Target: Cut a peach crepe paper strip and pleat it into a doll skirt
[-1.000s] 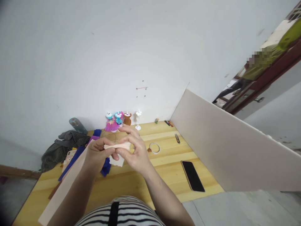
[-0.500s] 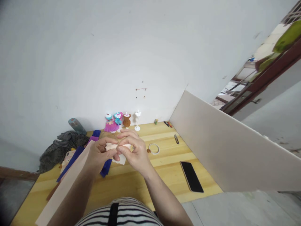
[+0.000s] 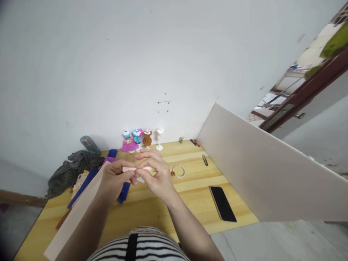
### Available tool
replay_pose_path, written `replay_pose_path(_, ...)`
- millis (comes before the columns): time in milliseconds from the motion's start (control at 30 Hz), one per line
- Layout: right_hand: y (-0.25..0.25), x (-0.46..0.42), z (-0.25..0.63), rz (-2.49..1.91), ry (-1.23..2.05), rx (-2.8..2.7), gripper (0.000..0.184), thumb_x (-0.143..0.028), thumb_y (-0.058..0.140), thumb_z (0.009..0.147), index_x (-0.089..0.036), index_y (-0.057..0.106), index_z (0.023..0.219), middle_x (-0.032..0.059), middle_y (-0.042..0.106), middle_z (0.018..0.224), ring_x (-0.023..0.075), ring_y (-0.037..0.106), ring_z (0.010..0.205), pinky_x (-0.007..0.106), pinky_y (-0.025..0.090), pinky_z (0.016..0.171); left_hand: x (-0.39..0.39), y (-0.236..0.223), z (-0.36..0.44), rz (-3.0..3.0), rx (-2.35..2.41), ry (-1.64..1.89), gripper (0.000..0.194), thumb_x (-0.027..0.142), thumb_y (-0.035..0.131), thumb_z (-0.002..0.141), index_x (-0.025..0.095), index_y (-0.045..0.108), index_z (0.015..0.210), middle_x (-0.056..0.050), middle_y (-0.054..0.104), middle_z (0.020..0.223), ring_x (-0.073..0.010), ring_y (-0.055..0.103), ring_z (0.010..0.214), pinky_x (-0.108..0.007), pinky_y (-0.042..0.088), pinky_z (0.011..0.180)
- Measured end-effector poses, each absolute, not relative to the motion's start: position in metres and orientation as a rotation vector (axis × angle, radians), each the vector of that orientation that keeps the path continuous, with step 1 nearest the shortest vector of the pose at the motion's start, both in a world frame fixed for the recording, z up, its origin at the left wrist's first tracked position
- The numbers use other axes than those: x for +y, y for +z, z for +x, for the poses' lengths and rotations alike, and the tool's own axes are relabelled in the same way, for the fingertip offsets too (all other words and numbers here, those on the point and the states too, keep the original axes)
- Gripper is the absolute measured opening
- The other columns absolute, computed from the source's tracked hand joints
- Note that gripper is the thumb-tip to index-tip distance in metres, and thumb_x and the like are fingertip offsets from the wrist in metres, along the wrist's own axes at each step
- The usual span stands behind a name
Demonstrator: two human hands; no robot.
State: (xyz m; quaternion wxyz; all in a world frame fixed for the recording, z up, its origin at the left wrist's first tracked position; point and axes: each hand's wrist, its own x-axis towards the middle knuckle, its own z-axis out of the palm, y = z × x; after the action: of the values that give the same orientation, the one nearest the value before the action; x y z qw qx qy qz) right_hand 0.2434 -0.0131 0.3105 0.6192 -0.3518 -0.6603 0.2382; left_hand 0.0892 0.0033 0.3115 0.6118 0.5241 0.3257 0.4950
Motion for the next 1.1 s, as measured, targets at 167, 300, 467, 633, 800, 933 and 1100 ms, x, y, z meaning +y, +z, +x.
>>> replay_pose_path(167, 0.31, -0.013, 0.243, -0.808, 0.586, -1.528, 0.011, -0.027, 0.064, 0.083, -0.022, 0.067, 0.073, 0.0082, 0.066, 0.1, 0.0255, 0.057, 0.11, 0.045, 0.043, 0.097, 0.002, 0.315, 0.087, 1.275, 0.808, 1.137, 0.013, 0.025, 0.073, 0.068, 0.015, 0.068, 0.075, 0.0, 0.068, 0.054, -0.0138, 0.064, 0.047, -0.024, 0.053, 0.05)
replay_pose_path(300, 0.303, -0.012, 0.246, -0.782, 0.617, -1.476, 0.033, -0.041, 0.066, 0.08, -0.025, 0.061, 0.108, 0.0114, 0.056, 0.123, 0.0276, 0.051, 0.118, 0.044, 0.044, 0.094, 0.002, 0.314, 0.083, 1.273, 0.873, 1.19, 0.012, 0.024, 0.071, 0.069, 0.015, 0.067, 0.076, -0.001, 0.071, 0.058, -0.0149, 0.066, 0.05, -0.026, 0.054, 0.053)
replay_pose_path(467, 0.296, -0.018, 0.253, -0.877, 0.399, -1.477, 0.041, -0.034, 0.067, 0.079, -0.027, 0.055, 0.117, 0.0085, 0.054, 0.108, 0.0222, 0.054, 0.096, 0.036, 0.047, 0.077, 0.001, 0.315, 0.081, 1.246, 0.906, 1.24, 0.011, 0.022, 0.071, 0.069, 0.015, 0.067, 0.076, -0.001, 0.071, 0.06, -0.0142, 0.065, 0.05, -0.026, 0.055, 0.055)
replay_pose_path(633, 0.298, -0.024, 0.249, -0.894, 0.358, -1.522, 0.037, -0.023, 0.066, 0.079, -0.027, 0.057, 0.115, 0.0081, 0.05, 0.115, 0.0111, 0.051, 0.068, 0.028, 0.045, 0.058, 0.0, 0.315, 0.082, 1.264, 0.883, 1.243, 0.011, 0.022, 0.072, 0.07, 0.015, 0.068, 0.077, -0.002, 0.072, 0.061, -0.0136, 0.066, 0.051, -0.025, 0.055, 0.055)
replay_pose_path(800, 0.301, -0.02, 0.245, -0.958, 0.473, -1.48, 0.006, -0.023, 0.063, 0.082, -0.021, 0.065, 0.087, 0.0072, 0.055, 0.103, 0.01, 0.05, 0.064, 0.026, 0.043, 0.054, 0.0, 0.315, 0.083, 1.254, 0.885, 1.278, 0.012, 0.023, 0.074, 0.068, 0.015, 0.068, 0.076, -0.002, 0.072, 0.062, -0.0143, 0.066, 0.05, -0.026, 0.056, 0.054)
replay_pose_path(933, 0.302, -0.018, 0.244, -0.961, 0.535, -1.432, 0.012, -0.025, 0.065, 0.08, -0.02, 0.065, 0.091, 0.0046, 0.054, 0.089, 0.0111, 0.048, 0.063, 0.026, 0.043, 0.053, -0.001, 0.317, 0.082, 1.268, 0.895, 1.257, 0.012, 0.024, 0.074, 0.068, 0.016, 0.068, 0.075, -0.002, 0.072, 0.062, -0.0151, 0.066, 0.051, -0.027, 0.056, 0.055)
replay_pose_path(1100, 0.299, -0.017, 0.245, -0.949, 0.563, -1.404, 0.01, -0.026, 0.066, 0.079, -0.021, 0.067, 0.088, 0.0018, 0.049, 0.077, 0.0135, 0.048, 0.066, 0.027, 0.042, 0.056, -0.001, 0.318, 0.083, 1.275, 0.893, 1.254, 0.012, 0.024, 0.073, 0.068, 0.015, 0.068, 0.075, -0.002, 0.072, 0.061, -0.0155, 0.066, 0.051, -0.027, 0.056, 0.055)
